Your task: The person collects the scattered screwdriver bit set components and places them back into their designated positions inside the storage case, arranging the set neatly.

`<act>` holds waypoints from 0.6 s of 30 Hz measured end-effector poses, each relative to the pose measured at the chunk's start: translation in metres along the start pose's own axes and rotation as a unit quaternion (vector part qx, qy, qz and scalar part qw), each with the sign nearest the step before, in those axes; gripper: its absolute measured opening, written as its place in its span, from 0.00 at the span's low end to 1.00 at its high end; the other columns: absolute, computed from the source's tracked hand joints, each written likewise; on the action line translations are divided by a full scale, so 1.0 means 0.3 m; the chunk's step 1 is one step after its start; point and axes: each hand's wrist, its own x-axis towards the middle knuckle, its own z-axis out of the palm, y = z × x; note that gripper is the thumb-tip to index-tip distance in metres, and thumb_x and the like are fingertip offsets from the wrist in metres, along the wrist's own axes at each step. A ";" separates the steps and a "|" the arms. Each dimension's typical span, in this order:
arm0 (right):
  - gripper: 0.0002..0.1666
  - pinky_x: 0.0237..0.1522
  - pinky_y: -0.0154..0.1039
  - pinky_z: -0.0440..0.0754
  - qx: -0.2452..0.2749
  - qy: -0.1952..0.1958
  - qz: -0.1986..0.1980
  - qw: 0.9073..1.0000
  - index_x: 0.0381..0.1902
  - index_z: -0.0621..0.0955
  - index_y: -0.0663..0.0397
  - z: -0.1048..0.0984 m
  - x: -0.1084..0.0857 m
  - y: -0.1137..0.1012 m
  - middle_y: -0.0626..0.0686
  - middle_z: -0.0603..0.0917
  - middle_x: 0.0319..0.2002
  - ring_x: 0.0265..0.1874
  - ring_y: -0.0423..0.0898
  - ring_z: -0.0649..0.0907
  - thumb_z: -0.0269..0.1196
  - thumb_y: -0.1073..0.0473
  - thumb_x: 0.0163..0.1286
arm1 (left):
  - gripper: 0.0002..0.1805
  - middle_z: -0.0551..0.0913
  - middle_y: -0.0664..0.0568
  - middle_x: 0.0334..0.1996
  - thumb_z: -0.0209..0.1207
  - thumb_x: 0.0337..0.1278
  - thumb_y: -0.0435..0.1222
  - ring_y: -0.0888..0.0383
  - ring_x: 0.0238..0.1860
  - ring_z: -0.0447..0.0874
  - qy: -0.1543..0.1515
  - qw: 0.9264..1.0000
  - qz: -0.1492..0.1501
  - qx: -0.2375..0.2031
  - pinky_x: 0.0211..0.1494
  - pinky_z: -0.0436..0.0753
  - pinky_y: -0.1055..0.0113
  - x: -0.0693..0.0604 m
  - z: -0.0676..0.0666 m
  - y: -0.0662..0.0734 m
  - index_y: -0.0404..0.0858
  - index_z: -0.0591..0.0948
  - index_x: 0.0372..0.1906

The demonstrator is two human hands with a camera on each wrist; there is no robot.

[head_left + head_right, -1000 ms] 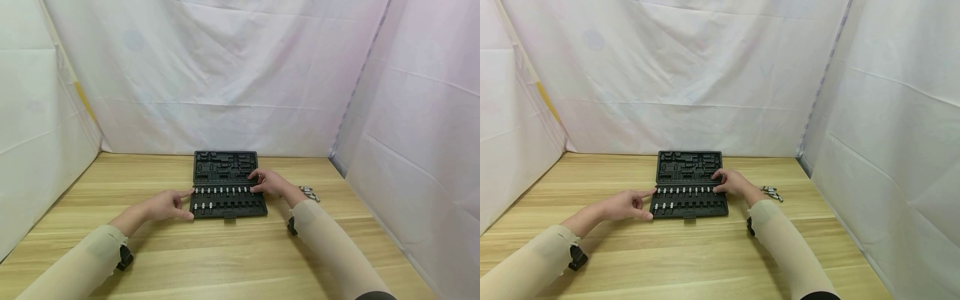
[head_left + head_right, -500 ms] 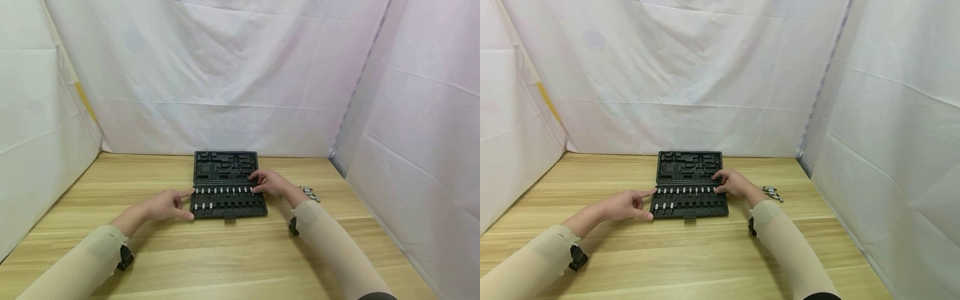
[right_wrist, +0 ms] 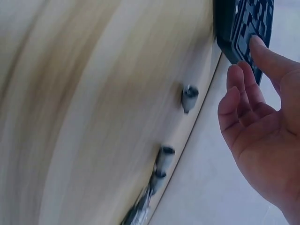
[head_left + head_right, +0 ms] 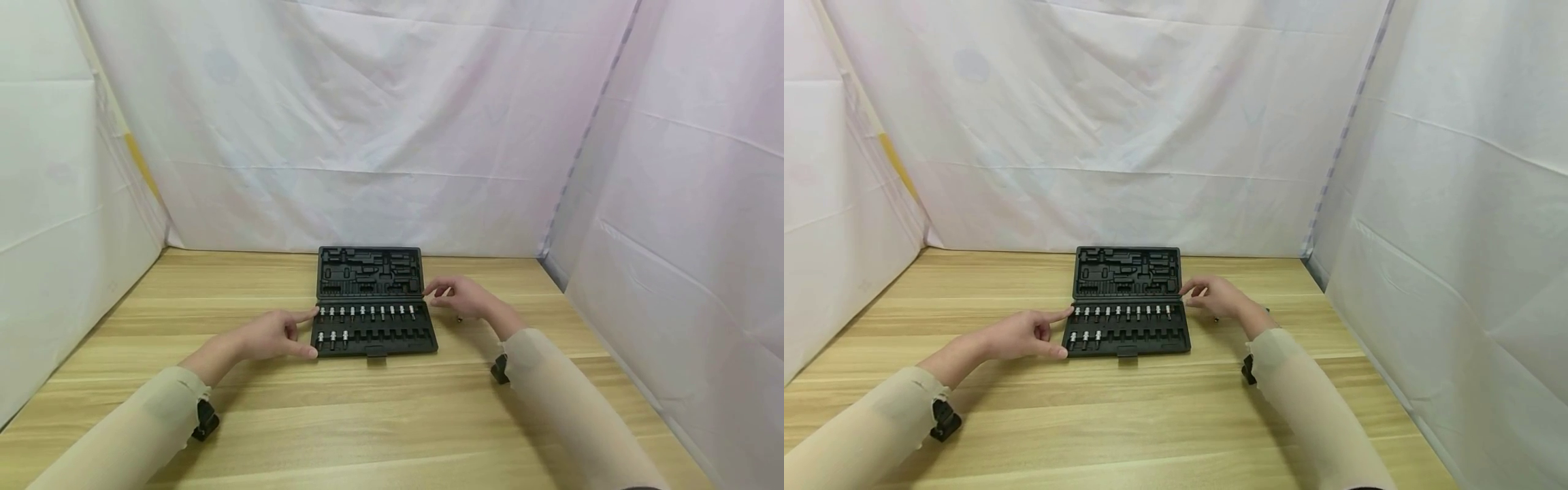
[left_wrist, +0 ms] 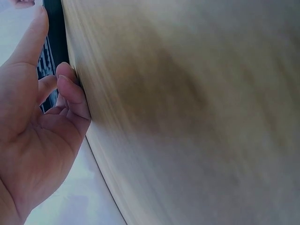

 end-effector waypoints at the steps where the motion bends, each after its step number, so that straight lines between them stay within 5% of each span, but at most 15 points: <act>1: 0.15 0.47 0.46 0.85 -0.003 0.000 -0.005 1.000 0.62 0.89 0.45 -0.006 -0.007 0.007 0.55 0.88 0.54 0.46 0.49 0.85 0.67 0.57 0.82 | 0.58 0.81 0.51 0.31 0.79 0.60 0.53 0.58 0.31 0.72 0.000 1.000 0.000 0.000 0.31 0.75 0.68 0.000 0.000 0.000 0.40 0.62 0.88; 11: 0.12 0.56 0.54 0.84 -0.039 -0.015 -0.010 0.999 0.56 0.92 0.48 -0.063 -0.080 0.091 0.58 0.87 0.62 0.53 0.52 0.84 0.68 0.63 0.80 | 0.57 0.80 0.51 0.31 0.78 0.61 0.52 0.58 0.30 0.71 -0.002 1.000 0.003 0.000 0.31 0.74 0.68 -0.001 -0.006 0.011 0.39 0.62 0.88; 18: 0.11 0.57 0.56 0.80 -0.068 -0.015 0.013 0.997 0.48 0.95 0.41 -0.081 -0.113 0.137 0.57 0.84 0.55 0.49 0.53 0.81 0.71 0.62 0.76 | 0.57 0.80 0.51 0.30 0.78 0.61 0.52 0.58 0.30 0.71 -0.004 1.000 0.004 -0.004 0.31 0.75 0.68 0.000 -0.005 0.008 0.38 0.62 0.87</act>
